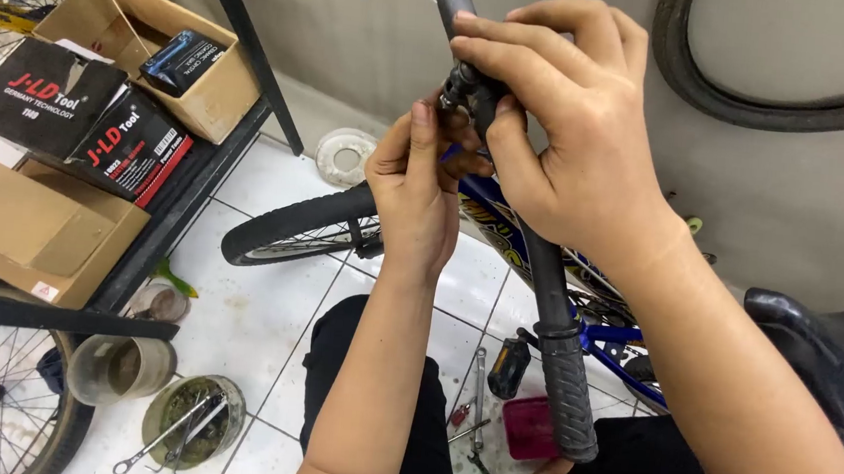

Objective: Adjusting the handlebars and seat of a bicycle using tools and inspecting the mudguard.

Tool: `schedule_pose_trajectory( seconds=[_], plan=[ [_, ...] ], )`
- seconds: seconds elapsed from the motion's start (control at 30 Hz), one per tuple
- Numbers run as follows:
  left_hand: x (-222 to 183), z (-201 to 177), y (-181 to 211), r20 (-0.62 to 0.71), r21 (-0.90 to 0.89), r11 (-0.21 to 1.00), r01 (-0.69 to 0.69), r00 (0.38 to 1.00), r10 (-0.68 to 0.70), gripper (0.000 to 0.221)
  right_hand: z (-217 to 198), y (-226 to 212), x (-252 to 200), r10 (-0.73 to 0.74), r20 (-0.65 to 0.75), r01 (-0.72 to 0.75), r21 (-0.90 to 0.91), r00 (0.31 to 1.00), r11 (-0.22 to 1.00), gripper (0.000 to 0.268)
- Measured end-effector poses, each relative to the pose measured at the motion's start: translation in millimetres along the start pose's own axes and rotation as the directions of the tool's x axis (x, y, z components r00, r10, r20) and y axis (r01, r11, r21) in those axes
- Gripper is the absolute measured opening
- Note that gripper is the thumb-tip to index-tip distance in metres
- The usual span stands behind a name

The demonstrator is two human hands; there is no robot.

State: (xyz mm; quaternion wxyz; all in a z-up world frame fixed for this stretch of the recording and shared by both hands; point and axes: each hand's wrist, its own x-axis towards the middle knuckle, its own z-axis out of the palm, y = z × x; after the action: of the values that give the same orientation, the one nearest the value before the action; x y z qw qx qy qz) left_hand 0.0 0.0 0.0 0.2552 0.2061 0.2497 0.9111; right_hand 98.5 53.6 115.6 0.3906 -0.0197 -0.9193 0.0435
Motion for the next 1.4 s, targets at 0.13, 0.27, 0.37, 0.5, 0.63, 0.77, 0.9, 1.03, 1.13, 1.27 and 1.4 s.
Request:
schedule_pose_trajectory(
  seconds=[0.13,0.27,0.37,0.5,0.63,0.77,0.9,1.03,1.13,1.27,1.4],
  plan=[
    [3,-9,-1,0.024,-0.021,0.998,0.054,0.998,-0.054,0.027,1,1,-2,0.007,-0.005,-0.007,-0.002,1.0,1.0,0.039],
    [7,-17,1,0.044,-0.052,0.996,0.07,0.997,-0.068,0.026,2,0,-1,0.008,-0.005,-0.007,0.012,1.0,1.0,0.037],
    [8,-18,-3,0.059,-0.045,0.999,-0.006,0.998,0.009,0.023,2,0,-2,0.014,-0.005,-0.014,0.018,1.0,1.0,0.038],
    [6,-16,-7,0.062,-0.082,0.988,-0.132,0.989,0.137,0.013,2,0,-2,0.018,-0.003,-0.018,0.024,1.0,1.0,0.037],
    [4,-9,-5,-0.011,-0.067,0.993,-0.101,0.995,0.101,0.014,2,-1,-3,0.025,-0.003,-0.025,0.024,1.0,0.999,0.038],
    [5,-15,-4,-0.015,-0.074,0.997,-0.022,1.0,0.021,0.045,2,-1,-2,0.012,-0.012,-0.012,0.023,1.0,1.0,0.038],
    [6,-20,-10,0.023,-0.107,0.993,-0.058,0.998,0.061,0.039,2,-1,-2,0.013,-0.018,-0.012,0.014,1.0,1.0,0.038],
    [8,-22,-6,0.039,-0.11,0.994,-0.019,0.999,0.024,0.043,1,-3,-2,0.017,-0.014,-0.016,0.017,1.0,1.0,0.038],
    [11,-19,-7,-0.021,-0.093,0.996,-0.008,1.0,0.006,0.036,1,-2,-2,0.022,-0.014,-0.022,0.025,1.0,0.999,0.038],
    [14,-22,-2,0.071,-0.078,0.994,0.079,0.995,-0.074,0.026,2,-2,-3,0.027,-0.02,-0.026,0.03,0.999,0.999,0.038],
    [12,-19,1,0.112,-0.007,0.983,0.181,0.977,-0.179,0.026,3,-2,-3,0.036,-0.027,-0.035,0.04,0.999,0.999,0.038]
  ],
)
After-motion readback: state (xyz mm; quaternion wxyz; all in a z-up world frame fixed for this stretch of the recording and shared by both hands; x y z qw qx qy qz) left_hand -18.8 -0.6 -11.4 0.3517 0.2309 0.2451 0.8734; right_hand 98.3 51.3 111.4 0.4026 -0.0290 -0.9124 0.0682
